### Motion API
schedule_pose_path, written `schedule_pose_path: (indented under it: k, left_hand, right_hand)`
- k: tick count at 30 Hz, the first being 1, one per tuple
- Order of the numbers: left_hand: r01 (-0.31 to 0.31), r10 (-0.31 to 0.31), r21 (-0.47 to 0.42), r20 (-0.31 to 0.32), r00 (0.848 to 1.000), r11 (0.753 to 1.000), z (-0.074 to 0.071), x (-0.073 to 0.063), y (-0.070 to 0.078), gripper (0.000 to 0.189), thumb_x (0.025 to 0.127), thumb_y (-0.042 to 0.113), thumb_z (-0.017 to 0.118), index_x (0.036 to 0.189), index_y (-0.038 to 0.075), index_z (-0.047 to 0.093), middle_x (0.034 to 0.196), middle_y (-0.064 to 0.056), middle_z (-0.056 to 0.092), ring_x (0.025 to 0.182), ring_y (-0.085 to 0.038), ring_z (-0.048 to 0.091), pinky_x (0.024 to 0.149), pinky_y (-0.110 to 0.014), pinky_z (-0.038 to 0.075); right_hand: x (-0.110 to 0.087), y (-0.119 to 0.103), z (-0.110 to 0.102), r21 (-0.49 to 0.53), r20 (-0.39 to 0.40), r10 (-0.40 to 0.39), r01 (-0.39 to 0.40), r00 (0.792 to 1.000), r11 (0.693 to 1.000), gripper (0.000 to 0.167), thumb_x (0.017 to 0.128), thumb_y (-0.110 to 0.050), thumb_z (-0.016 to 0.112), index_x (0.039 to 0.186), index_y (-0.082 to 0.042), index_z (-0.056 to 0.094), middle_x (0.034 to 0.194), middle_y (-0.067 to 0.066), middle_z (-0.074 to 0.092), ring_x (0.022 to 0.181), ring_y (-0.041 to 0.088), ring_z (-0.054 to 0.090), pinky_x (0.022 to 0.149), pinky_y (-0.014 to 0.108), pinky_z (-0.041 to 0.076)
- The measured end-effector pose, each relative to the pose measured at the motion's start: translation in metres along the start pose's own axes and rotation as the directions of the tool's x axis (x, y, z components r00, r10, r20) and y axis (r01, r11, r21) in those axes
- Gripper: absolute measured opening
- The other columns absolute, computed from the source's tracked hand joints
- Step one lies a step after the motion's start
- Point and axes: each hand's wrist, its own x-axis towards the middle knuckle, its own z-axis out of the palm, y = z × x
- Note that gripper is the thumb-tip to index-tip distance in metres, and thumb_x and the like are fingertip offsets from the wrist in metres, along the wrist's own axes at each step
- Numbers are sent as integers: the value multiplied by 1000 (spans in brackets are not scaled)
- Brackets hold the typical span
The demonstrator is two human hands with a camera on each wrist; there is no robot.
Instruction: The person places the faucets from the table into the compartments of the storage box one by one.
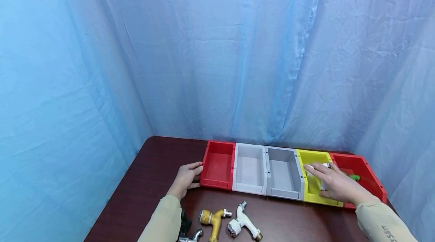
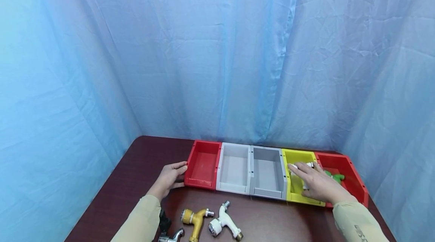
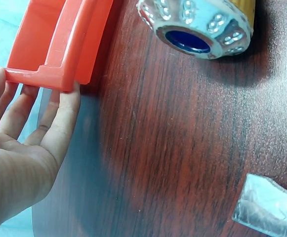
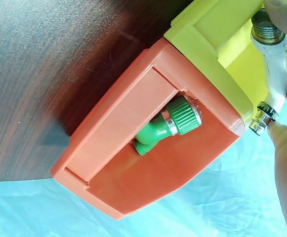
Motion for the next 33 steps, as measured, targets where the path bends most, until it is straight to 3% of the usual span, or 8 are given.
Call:
schedule_pose_path:
  k: [20, 24, 28, 33]
  left_hand:
    - [8, -8, -2, -2, 1000, 1000, 0, 0, 0, 48, 105, 29, 60, 149, 11, 55, 142, -21, 58, 115, -33, 68, 87, -47, 61]
    - [7, -7, -6, 2, 1000, 1000, 0, 0, 0, 49, 104, 30, 60, 149, 11, 54, 143, -21, 58, 115, -33, 68, 88, -47, 61]
    - [6, -6, -5, 4, 1000, 1000, 0, 0, 0, 49, 104, 30, 60, 149, 11, 54, 143, -21, 58, 115, -33, 68, 88, -47, 61]
    - [6, -6, -3, 1, 1000, 1000, 0, 0, 0, 48, 105, 29, 60, 149, 10, 54, 143, -21, 58, 115, -33, 68, 88, -47, 61]
  right_hand:
    - [0, 1, 2, -32, -46, -39, 37, 998, 999, 97, 65, -17, 96, 151, -16, 51, 142, 17, 56, 129, 39, 54, 102, 78, 34]
    - [-1, 1, 1, -22, -28, -37, 36, 999, 999, 97, 68, -18, 95, 153, -17, 50, 143, 17, 56, 130, 41, 53, 102, 71, 43]
    - [-2, 0, -2, -11, -4, -33, 33, 999, 999, 95, 71, -19, 94, 154, -17, 48, 145, 21, 54, 129, 45, 51, 92, 62, 55]
    - [-3, -1, -1, -2, 3, -19, 19, 1000, 1000, 93, 72, -20, 93, 154, -17, 47, 145, 22, 54, 129, 45, 52, 90, 60, 56]
